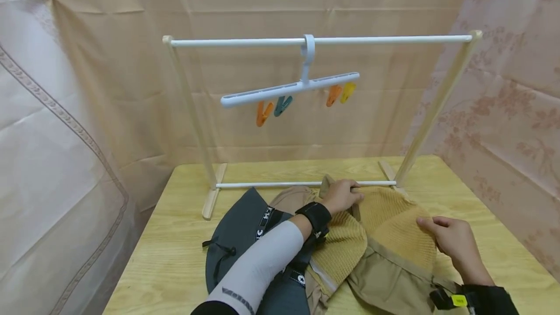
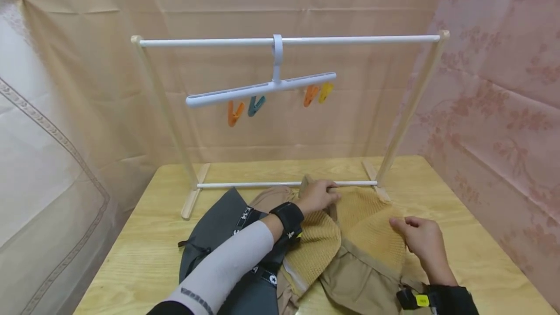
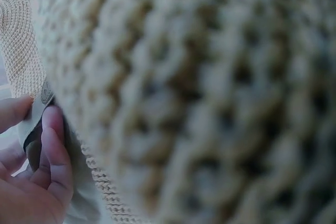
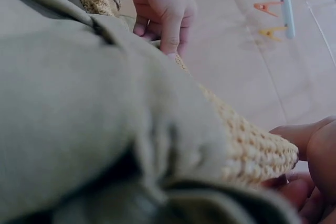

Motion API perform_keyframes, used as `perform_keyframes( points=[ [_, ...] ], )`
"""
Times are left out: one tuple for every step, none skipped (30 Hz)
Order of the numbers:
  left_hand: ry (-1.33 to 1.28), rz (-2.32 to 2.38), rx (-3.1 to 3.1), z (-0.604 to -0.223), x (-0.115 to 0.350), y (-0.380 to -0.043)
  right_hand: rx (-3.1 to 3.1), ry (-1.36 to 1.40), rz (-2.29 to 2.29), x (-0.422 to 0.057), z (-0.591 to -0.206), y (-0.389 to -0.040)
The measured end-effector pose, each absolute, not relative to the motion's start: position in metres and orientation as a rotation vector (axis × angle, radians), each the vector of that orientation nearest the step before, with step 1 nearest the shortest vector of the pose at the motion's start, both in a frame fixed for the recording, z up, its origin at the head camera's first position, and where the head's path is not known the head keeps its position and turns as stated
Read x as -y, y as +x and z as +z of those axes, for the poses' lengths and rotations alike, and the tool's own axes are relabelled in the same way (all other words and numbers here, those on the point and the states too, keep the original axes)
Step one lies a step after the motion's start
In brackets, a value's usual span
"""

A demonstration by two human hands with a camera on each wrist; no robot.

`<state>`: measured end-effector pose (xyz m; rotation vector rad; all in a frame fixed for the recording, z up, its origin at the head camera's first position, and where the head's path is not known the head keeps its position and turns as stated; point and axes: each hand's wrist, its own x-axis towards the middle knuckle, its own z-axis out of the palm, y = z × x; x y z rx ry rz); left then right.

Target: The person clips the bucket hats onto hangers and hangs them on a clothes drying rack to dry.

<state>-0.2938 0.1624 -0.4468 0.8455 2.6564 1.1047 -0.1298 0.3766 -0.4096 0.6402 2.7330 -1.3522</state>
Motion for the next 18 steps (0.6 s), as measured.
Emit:
perform_keyframes(
  points=[
    [0.843, 1.102, -2.66, -0.447, -0.163, -0.294, -2.754, 0.636, -1.354, -0.376, -0.409, -0.13],
    [0.84, 1.101, -2.663, -0.447, -0.163, -0.294, -2.766, 0.62, -1.352, -0.376, -0.409, -0.13],
    [0.835, 1.1, -2.665, -0.447, -0.164, -0.295, -2.784, 0.606, -1.343, -0.376, -0.408, -0.13],
    [0.83, 1.097, -2.671, -0.446, -0.164, -0.295, -2.802, 0.589, -1.334, -0.375, -0.406, -0.13],
    [0.828, 1.096, -2.674, -0.445, -0.163, -0.295, -2.821, 0.578, -1.33, -0.375, -0.405, -0.131],
    [0.827, 1.095, -2.68, -0.444, -0.163, -0.295, -2.836, 0.574, -1.33, -0.374, -0.404, -0.131],
    [0.821, 1.104, -2.679, -0.443, -0.163, -0.295, -2.838, 0.571, -1.335, -0.374, -0.402, -0.132],
    [0.815, 1.109, -2.677, -0.442, -0.163, -0.295, -2.843, 0.565, -1.341, -0.373, -0.401, -0.132],
    [0.806, 1.115, -2.673, -0.442, -0.162, -0.295, -2.851, 0.563, -1.351, -0.373, -0.4, -0.133],
    [0.799, 1.117, -2.673, -0.441, -0.162, -0.295, -2.859, 0.559, -1.367, -0.372, -0.399, -0.133],
    [0.793, 1.12, -2.671, -0.44, -0.163, -0.295, -2.865, 0.562, -1.378, -0.371, -0.398, -0.133],
    [0.784, 1.125, -2.668, -0.44, -0.163, -0.295, -2.874, 0.556, -1.383, -0.37, -0.397, -0.133],
    [0.781, 1.125, -2.67, -0.44, -0.162, -0.295, -2.884, 0.545, -1.376, -0.37, -0.396, -0.133],
    [0.776, 1.127, -2.67, -0.439, -0.162, -0.295, -2.891, 0.54, -1.372, -0.369, -0.395, -0.133],
    [0.775, 1.128, -2.672, -0.439, -0.162, -0.296, -2.897, 0.535, -1.37, -0.369, -0.394, -0.134],
    [0.772, 1.13, -2.67, -0.438, -0.161, -0.296, -2.904, 0.53, -1.364, -0.368, -0.393, -0.134],
    [0.771, 1.135, -2.666, -0.437, -0.16, -0.296, -2.906, 0.525, -1.362, -0.368, -0.392, -0.134],
    [0.773, 1.14, -2.665, -0.436, -0.159, -0.296, -2.91, 0.52, -1.362, -0.368, -0.391, -0.135]
  ],
)
